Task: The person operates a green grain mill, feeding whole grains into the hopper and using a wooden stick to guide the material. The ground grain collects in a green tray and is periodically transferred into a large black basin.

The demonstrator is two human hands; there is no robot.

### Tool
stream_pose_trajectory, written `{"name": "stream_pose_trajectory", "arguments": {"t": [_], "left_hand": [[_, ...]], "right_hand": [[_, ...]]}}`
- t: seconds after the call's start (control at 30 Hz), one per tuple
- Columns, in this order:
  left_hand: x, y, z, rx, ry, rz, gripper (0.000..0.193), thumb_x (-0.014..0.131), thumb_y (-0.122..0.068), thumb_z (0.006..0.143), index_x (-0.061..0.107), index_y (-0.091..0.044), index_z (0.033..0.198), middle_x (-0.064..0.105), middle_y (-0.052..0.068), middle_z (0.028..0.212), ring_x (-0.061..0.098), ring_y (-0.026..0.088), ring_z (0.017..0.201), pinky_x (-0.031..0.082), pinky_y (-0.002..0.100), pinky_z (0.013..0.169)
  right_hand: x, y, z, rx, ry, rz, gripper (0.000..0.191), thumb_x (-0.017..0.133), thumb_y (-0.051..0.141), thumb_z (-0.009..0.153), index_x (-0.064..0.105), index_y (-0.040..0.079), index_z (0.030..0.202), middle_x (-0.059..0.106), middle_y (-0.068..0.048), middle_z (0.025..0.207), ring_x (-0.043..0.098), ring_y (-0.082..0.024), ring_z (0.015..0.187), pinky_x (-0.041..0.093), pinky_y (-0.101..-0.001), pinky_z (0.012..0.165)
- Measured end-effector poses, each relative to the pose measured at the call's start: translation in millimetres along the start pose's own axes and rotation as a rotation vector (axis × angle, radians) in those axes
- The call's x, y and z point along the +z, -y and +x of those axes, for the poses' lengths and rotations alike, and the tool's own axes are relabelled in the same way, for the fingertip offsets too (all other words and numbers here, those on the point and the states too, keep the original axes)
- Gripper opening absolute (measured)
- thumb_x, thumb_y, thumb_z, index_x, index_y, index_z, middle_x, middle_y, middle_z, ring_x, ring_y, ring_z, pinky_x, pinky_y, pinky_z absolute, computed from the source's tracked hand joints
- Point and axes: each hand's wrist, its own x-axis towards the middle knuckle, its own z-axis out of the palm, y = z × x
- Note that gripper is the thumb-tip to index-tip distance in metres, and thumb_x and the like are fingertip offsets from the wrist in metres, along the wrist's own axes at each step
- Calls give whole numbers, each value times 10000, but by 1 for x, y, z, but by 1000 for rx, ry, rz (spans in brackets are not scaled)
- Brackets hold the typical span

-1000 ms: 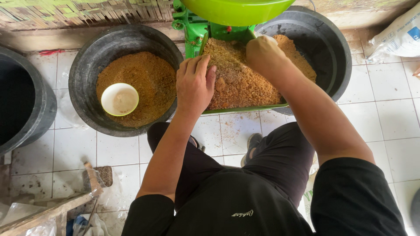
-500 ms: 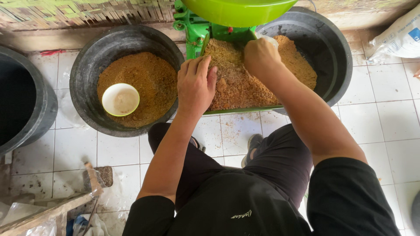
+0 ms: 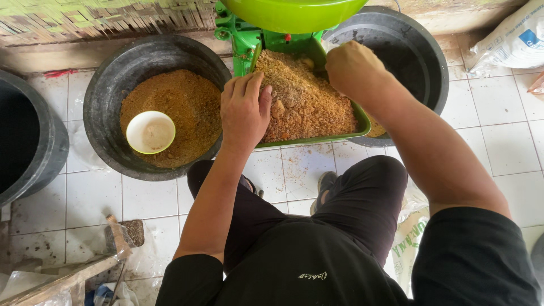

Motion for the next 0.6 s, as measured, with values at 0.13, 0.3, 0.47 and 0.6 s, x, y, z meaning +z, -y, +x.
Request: {"name": "stream_pose_trajectory", "arguments": {"t": [0.13, 0.3, 0.47, 0.6], "left_hand": [[-1, -2, 2, 20, -4, -46, 280, 672, -214, 1029, 690, -48, 1255, 682, 92, 1221, 603, 331, 1186, 479, 473, 991], [-3, 0, 33, 60, 220, -138, 277, 695, -318, 1034, 765, -92, 1180, 705, 81, 1220, 578, 329, 1224, 437, 512, 1066], [8, -11, 64, 206, 598, -251, 439, 782, -503, 876, 796, -105, 1061, 678, 136, 1233, 544, 344, 1228, 365, 546, 1077], [21, -30, 62, 97, 568, -137, 264, 770, -394, 841, 810, -134, 864, 733, 54, 1137, 578, 302, 1196, 381, 538, 1070]], "right_hand": [[10, -4, 2, -4, -107, 71, 194, 546, 34, 988, 719, -46, 959, 682, -202, 827, 700, -280, 709, 615, -420, 636], [12, -9, -16, 6, -59, 113, 291, 484, 132, 1089, 715, -27, 1013, 711, -212, 833, 717, -301, 760, 617, -428, 707], [15, -13, -34, -105, -305, 239, 288, 521, 153, 1041, 760, -3, 1002, 724, -243, 883, 708, -363, 872, 557, -483, 856], [18, -13, -41, -65, -301, 302, 284, 533, 118, 993, 744, -2, 1140, 719, -276, 979, 708, -396, 919, 543, -480, 891]]}}
